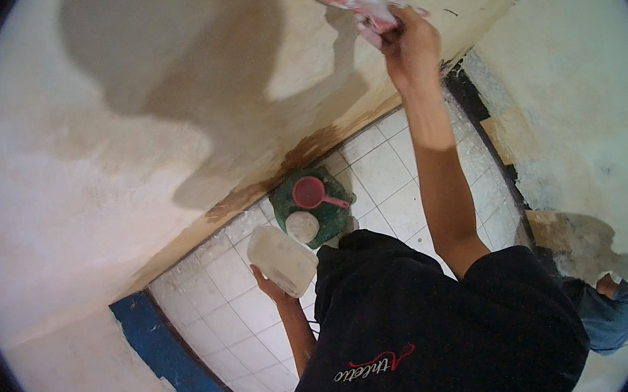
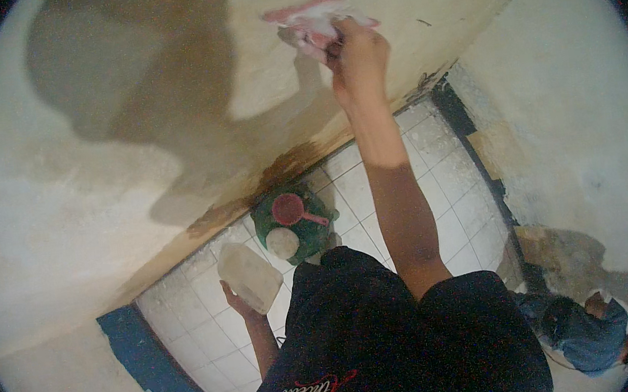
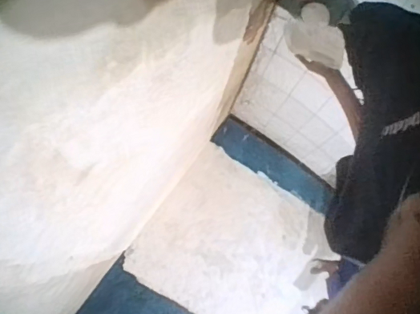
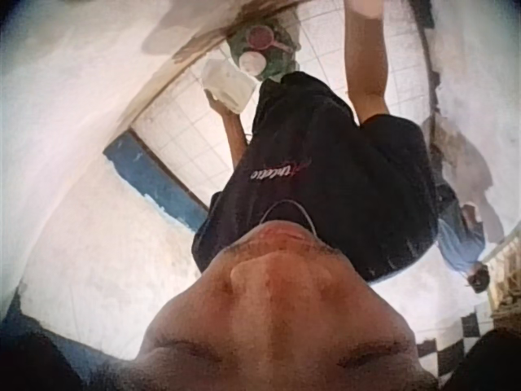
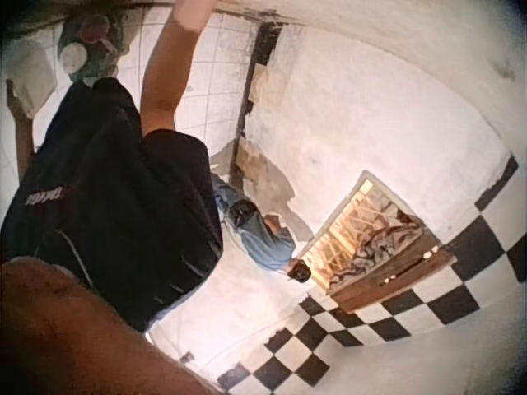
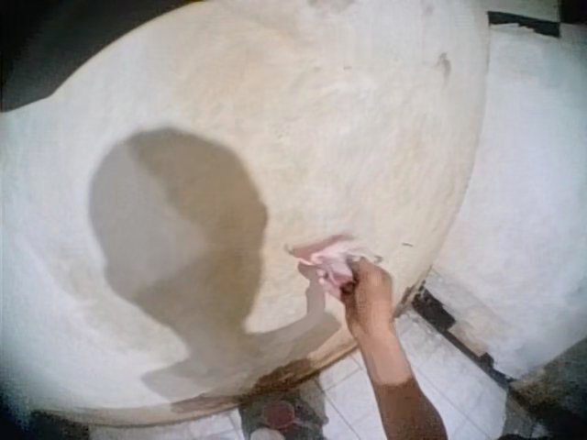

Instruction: The person applies wall putty to an indoor wall. Using a scraper, they spread the white substance across the wall surface in several patches, repeatedly scooping more material from a container held in their left hand.

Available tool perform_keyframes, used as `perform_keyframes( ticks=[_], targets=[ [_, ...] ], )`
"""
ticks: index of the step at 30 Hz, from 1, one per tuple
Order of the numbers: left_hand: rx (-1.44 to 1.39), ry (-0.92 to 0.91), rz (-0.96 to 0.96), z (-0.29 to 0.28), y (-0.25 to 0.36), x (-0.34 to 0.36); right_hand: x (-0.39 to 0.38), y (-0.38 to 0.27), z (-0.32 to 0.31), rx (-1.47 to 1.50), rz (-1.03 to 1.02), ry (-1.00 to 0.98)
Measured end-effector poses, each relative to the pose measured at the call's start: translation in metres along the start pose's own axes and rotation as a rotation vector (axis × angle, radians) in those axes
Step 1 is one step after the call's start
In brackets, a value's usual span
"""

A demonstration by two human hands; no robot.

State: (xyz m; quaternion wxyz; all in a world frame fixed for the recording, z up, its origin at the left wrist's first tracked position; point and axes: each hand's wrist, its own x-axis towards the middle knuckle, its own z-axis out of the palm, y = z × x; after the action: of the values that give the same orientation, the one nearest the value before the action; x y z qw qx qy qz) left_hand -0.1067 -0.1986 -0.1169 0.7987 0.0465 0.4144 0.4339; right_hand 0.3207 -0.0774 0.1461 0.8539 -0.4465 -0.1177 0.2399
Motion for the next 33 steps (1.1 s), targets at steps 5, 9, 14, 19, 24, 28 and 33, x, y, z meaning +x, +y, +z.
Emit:
perform_keyframes(
  ticks=[5, 9, 14, 19, 24, 28, 33],
  targets=[
    [-0.042, 0.070, 0.032, 0.010, 0.000, -0.007, -0.044, 0.074, -0.068, -0.167, -0.034, 0.125],
    [-0.043, 0.095, 0.053, 0.016, 0.002, -0.008, -0.051, 0.228, -0.150, -0.318, 0.373, 0.243],
    [-0.038, 0.145, 0.095, 0.004, 0.004, -0.004, -0.008, 0.208, -0.060, -0.222, 0.260, 0.100],
    [-0.038, 0.094, 0.058, 0.000, 0.001, 0.002, -0.006, 0.060, 0.003, -0.061, 0.238, -0.005],
    [-0.051, 0.133, 0.074, -0.018, -0.003, 0.005, -0.019, 0.019, -0.040, -0.062, -0.106, 0.064],
    [0.027, 0.173, 0.139, 0.013, 0.003, -0.010, 0.020, 0.119, -0.166, -0.304, 0.128, 0.237],
    [-0.079, 0.091, 0.061, 0.026, 0.005, -0.003, 0.109, 0.241, -0.284, -0.652, 0.284, 0.298]
  ],
)
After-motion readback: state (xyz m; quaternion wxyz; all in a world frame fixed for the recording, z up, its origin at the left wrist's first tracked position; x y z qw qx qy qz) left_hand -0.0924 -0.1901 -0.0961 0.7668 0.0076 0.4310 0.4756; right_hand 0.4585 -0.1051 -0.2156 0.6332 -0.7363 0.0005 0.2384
